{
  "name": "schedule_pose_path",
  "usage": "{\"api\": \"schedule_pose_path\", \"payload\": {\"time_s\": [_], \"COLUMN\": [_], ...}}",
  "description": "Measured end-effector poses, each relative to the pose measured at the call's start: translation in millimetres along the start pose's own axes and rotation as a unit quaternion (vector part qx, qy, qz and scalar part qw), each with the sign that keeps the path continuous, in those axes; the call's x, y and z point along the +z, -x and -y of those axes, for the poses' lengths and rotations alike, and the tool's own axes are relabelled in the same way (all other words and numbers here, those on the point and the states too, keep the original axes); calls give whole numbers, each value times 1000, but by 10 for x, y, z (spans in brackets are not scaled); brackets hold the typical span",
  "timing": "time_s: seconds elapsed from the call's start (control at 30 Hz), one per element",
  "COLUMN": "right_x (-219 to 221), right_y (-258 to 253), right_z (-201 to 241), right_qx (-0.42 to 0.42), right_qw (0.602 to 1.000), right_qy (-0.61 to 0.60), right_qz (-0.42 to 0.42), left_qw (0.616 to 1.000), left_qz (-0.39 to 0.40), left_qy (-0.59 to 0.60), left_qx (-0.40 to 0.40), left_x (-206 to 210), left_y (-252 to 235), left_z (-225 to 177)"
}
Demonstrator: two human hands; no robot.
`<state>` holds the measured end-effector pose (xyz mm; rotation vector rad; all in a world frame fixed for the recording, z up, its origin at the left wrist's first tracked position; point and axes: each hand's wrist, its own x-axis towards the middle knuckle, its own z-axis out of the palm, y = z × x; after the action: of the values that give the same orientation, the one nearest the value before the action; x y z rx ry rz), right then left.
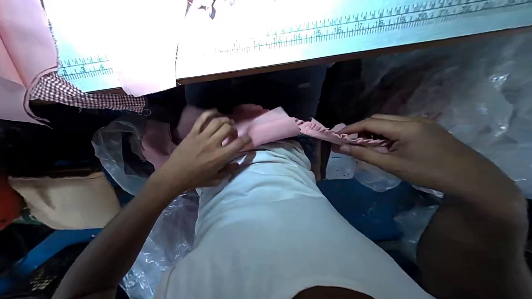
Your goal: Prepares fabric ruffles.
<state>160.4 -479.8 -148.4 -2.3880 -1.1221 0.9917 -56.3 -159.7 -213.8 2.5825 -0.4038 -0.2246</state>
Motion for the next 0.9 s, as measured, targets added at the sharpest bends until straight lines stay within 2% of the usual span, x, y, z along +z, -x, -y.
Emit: {"api": "schedule_pose_path", "payload": {"time_s": [0.13, 0.2, 0.23, 0.3, 0.33, 0.43, 0.5, 0.57, 0.77, 0.9], "right_x": [108, 118, 121, 120, 112, 91, 57, 26, -49, -146], "right_y": [-65, -84, -88, -98, -97, -63, -3, 52, 151, 118], "right_z": [-81, -68, -54, -21, -4, 33, 27, -11, 22, 86], "right_qx": [-1, -10, -12, -12, -12, -14, -5, 11, 60, 50], "right_qw": [1000, 1000, 1000, 1000, 1000, 1000, 999, 998, 984, 977], "right_qy": [19, 12, 8, 5, 0, -18, -39, -59, -111, -126], "right_qz": [14, 19, 20, 23, 24, 13, -6, -36, -125, -164], "left_qw": [983, 966, 960, 957, 962, 970, 964, 964, 959, 936], "left_qz": [32, 4, -42, -103, -93, 77, 143, 130, 6, -3], "left_qy": [178, 260, 274, 244, 222, 214, 217, 228, 283, 348], "left_qx": [41, -6, -46, -119, -131, -91, -58, -34, -34, -50], "left_x": [119, 103, 108, 167, 230, 433, 478, 378, -257, -601], "left_y": [198, 118, 19, -264, -416, -777, -908, -952, -774, -661], "left_z": [14, 103, 144, 236, 290, 364, 318, 328, 179, 83]}}
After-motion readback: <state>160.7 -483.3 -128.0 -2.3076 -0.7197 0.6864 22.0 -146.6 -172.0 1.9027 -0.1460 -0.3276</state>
